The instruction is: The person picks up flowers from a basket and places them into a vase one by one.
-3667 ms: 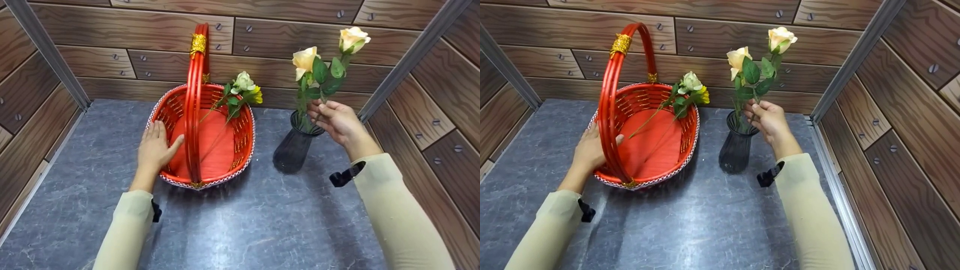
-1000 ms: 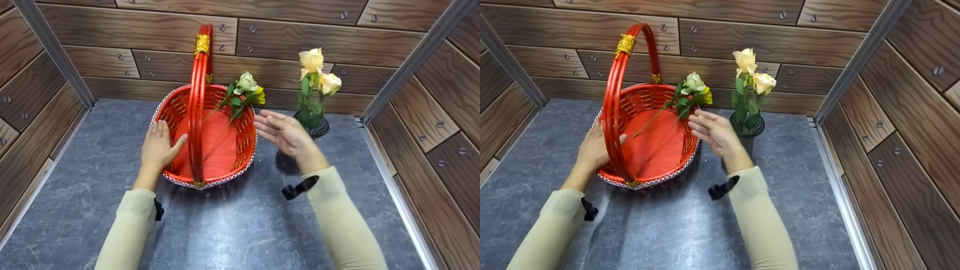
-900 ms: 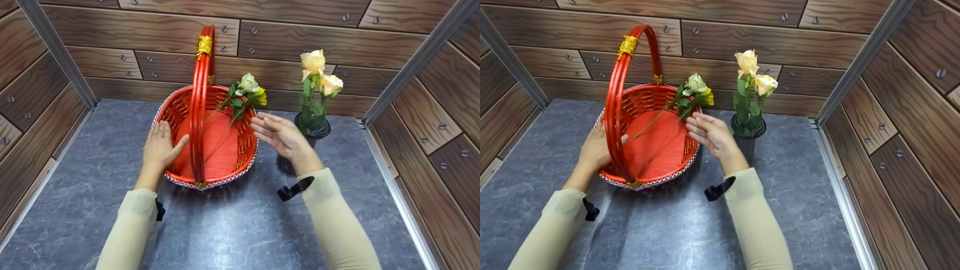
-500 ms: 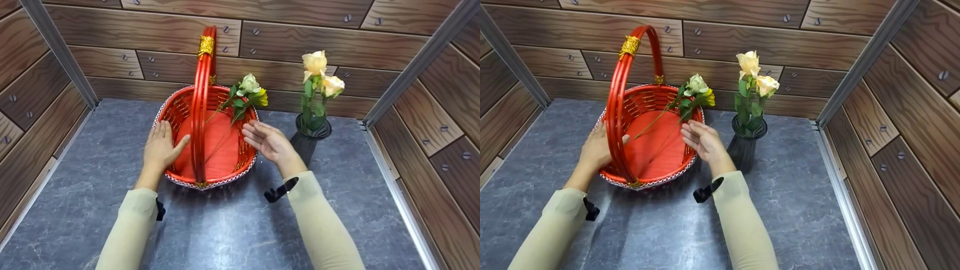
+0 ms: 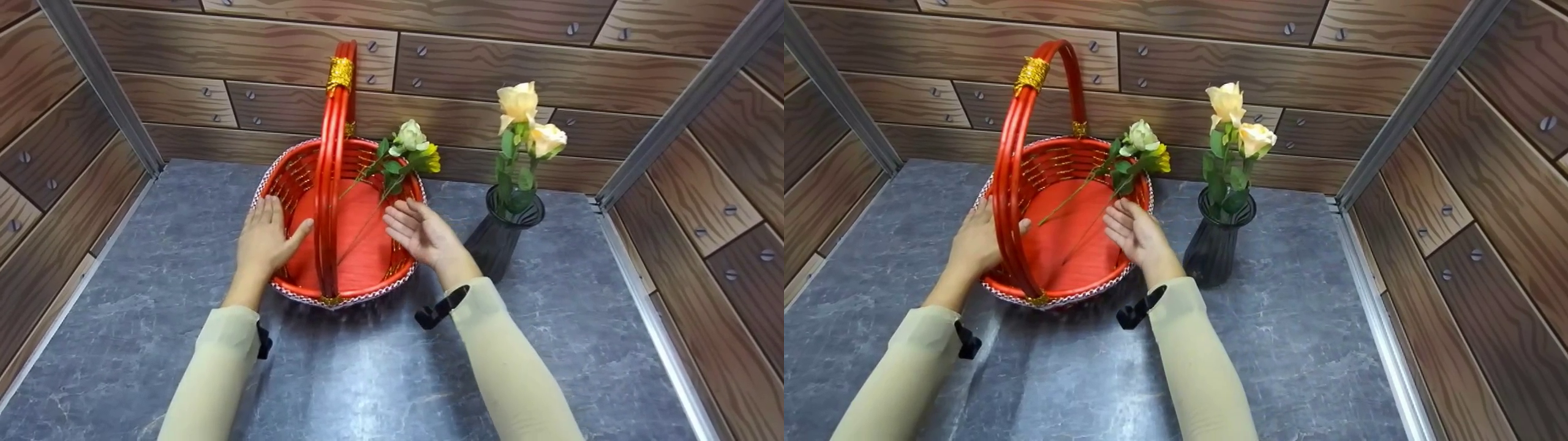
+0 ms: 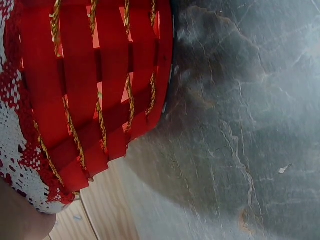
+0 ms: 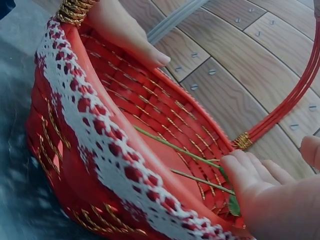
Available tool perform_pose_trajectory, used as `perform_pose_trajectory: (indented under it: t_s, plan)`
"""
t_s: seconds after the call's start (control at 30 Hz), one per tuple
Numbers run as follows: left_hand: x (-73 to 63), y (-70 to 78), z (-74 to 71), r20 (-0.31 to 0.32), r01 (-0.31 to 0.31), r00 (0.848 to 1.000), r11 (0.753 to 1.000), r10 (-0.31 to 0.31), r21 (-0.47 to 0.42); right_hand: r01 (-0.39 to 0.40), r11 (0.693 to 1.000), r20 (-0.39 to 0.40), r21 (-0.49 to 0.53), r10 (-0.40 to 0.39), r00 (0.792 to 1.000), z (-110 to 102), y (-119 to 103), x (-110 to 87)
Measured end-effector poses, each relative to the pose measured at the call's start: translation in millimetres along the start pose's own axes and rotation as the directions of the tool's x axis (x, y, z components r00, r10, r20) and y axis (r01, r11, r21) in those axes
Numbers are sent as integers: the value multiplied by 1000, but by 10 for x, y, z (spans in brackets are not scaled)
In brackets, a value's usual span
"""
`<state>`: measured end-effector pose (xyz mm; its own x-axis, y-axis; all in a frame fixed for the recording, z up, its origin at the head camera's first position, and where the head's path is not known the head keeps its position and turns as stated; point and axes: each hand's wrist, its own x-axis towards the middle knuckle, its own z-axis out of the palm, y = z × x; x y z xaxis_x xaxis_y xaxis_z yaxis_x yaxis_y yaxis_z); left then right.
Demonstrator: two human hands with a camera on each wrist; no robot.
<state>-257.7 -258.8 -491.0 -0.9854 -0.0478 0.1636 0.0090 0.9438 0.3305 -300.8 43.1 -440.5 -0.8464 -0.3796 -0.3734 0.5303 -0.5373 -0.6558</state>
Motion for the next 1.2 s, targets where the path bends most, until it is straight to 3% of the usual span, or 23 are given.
perform_pose_trajectory:
  t_s: [0.33, 1.2]
  plan:
    - [7, -4, -5, 11, 5, 1000, 1000, -5, 4, -9, 999, -14, 40, 10, 1000, 65, 107, 165]
    - [13, 0, 22, 16, 15, 1000, 1000, -15, 2, -70, 998, -117, 3, 70, 991, 90, 181, 481]
